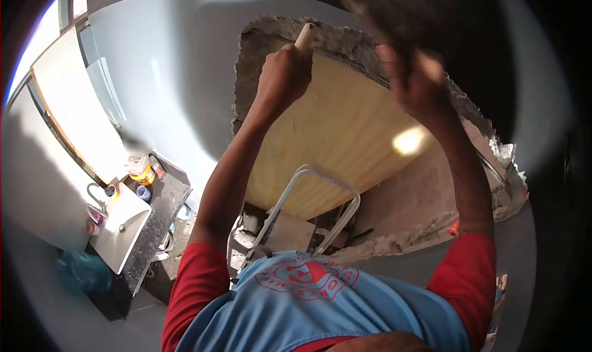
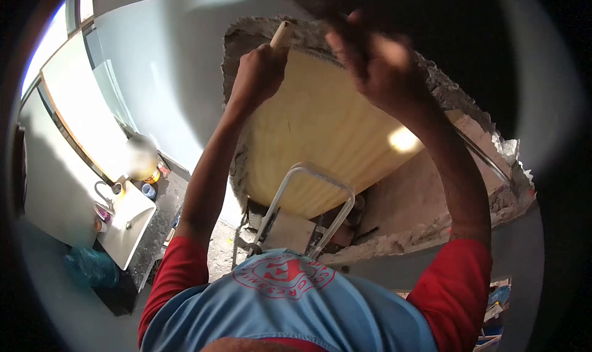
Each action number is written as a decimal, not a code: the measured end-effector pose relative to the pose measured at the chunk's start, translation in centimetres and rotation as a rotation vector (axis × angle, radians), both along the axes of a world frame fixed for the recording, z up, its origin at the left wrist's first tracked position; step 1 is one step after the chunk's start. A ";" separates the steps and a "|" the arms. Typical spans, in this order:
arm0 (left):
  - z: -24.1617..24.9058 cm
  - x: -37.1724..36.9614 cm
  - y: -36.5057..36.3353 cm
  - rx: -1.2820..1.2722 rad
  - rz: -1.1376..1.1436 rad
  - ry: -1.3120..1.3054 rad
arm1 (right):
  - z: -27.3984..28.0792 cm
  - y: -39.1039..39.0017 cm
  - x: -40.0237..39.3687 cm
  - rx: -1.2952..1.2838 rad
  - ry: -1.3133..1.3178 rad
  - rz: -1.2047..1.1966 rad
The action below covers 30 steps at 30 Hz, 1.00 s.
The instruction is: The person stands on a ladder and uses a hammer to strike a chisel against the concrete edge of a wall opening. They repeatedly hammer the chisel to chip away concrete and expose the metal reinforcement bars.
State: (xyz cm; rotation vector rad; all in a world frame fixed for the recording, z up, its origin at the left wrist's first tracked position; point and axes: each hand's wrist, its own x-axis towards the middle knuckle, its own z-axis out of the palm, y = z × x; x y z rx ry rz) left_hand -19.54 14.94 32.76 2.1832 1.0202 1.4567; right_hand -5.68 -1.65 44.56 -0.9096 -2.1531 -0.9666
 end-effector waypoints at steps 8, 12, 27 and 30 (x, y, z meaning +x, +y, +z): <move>0.5 -0.6 -0.8 -0.045 -0.023 -0.116 | 1.9 -2.3 -3.2 -0.155 0.183 -0.148; 0.2 -0.5 0.0 -0.005 -0.024 -0.111 | -2.0 2.8 2.0 -0.187 0.007 -0.370; -0.6 0.0 -1.9 -0.065 0.001 -0.184 | 1.1 -0.6 -1.8 -0.117 0.032 -0.307; 0.1 0.0 -1.5 -0.042 0.016 -0.167 | 1.1 -1.8 -2.8 -0.157 0.181 -0.232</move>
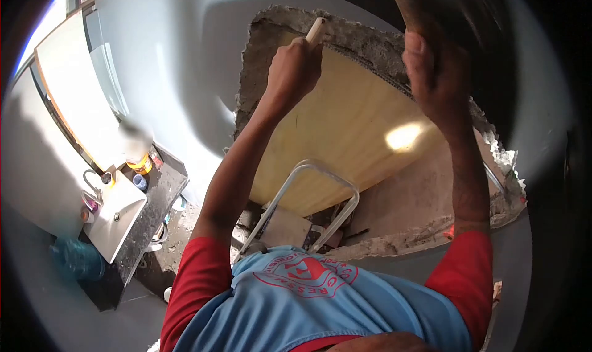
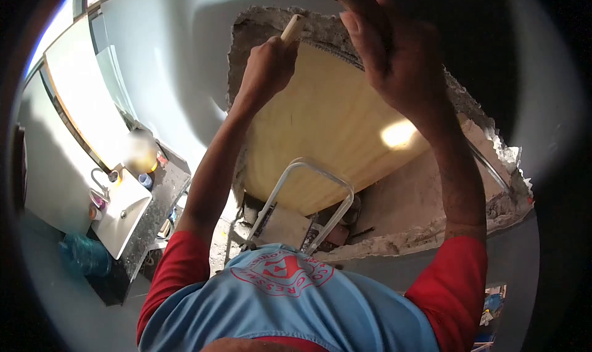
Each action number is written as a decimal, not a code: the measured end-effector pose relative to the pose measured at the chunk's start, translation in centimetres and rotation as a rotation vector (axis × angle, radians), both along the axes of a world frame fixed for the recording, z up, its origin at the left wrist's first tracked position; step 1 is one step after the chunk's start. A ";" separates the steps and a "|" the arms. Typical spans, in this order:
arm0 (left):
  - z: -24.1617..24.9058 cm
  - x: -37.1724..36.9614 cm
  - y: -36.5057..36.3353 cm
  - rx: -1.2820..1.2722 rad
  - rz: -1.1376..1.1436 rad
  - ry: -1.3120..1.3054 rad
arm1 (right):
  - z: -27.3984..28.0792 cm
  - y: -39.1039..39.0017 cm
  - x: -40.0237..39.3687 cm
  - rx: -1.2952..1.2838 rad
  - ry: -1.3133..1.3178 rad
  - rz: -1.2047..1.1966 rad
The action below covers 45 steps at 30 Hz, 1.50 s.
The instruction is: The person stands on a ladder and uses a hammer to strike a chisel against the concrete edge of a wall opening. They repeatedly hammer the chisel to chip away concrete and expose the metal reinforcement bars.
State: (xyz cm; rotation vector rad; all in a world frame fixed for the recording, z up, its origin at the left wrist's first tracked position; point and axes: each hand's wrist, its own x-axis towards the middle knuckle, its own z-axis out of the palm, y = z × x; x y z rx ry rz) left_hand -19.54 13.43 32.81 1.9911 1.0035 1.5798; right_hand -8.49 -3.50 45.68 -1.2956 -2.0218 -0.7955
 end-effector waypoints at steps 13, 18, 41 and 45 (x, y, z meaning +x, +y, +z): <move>-0.4 -0.2 0.1 0.064 0.012 0.008 | -1.7 3.0 1.7 -0.036 -0.101 0.074; -0.6 0.1 0.8 0.020 -0.022 0.000 | 0.0 0.5 0.3 0.010 -0.102 -0.028; -2.4 5.4 -3.5 0.310 0.383 0.077 | -10.3 -2.9 4.3 0.035 0.534 0.215; -3.2 6.5 -3.4 0.299 0.426 0.110 | -14.7 -1.5 5.5 0.115 0.621 0.190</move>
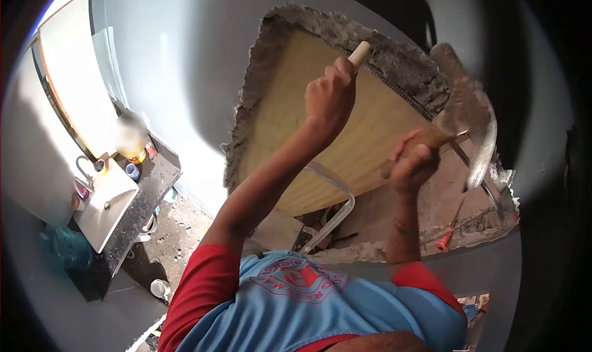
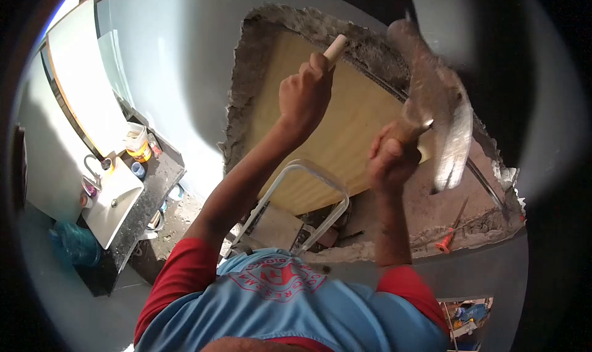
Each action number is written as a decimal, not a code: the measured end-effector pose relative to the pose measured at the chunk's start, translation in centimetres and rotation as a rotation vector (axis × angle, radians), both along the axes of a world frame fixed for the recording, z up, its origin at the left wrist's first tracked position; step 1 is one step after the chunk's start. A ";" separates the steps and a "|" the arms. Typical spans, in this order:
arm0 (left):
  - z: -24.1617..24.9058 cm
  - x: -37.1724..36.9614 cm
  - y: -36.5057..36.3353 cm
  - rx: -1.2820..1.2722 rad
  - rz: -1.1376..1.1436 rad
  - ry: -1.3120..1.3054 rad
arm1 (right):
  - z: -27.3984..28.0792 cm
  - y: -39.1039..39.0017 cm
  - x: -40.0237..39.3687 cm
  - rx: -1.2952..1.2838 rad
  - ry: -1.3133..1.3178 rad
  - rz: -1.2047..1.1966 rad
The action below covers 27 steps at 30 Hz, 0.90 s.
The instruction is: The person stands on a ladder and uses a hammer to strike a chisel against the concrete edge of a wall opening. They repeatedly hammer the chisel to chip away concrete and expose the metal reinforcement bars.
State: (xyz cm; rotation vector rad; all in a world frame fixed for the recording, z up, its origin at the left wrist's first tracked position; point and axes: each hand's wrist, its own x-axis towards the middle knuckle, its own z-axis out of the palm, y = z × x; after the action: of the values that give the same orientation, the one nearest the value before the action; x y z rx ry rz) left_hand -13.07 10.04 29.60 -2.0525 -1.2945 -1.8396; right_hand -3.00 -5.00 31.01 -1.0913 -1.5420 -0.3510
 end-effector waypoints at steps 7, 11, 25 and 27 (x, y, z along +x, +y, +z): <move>0.8 -1.1 -0.4 -0.090 -0.080 -0.003 | -1.4 3.4 0.8 -0.224 0.128 -0.153; 1.5 -1.9 -0.4 -0.147 -0.145 -0.009 | -2.6 3.6 0.2 0.145 0.260 0.163; 2.8 -3.4 -0.6 -0.206 -0.188 0.038 | -3.9 7.6 -0.3 -0.018 -0.017 -0.198; 2.6 -3.7 -0.8 -0.270 -0.205 0.062 | -2.8 5.6 -1.0 -0.186 0.240 -0.109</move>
State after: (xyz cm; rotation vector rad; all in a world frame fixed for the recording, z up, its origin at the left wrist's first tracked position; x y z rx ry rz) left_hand -16.73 9.27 32.15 -2.4426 -1.4337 -1.7413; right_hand -4.05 0.56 28.20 -1.3164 -1.3236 -0.1445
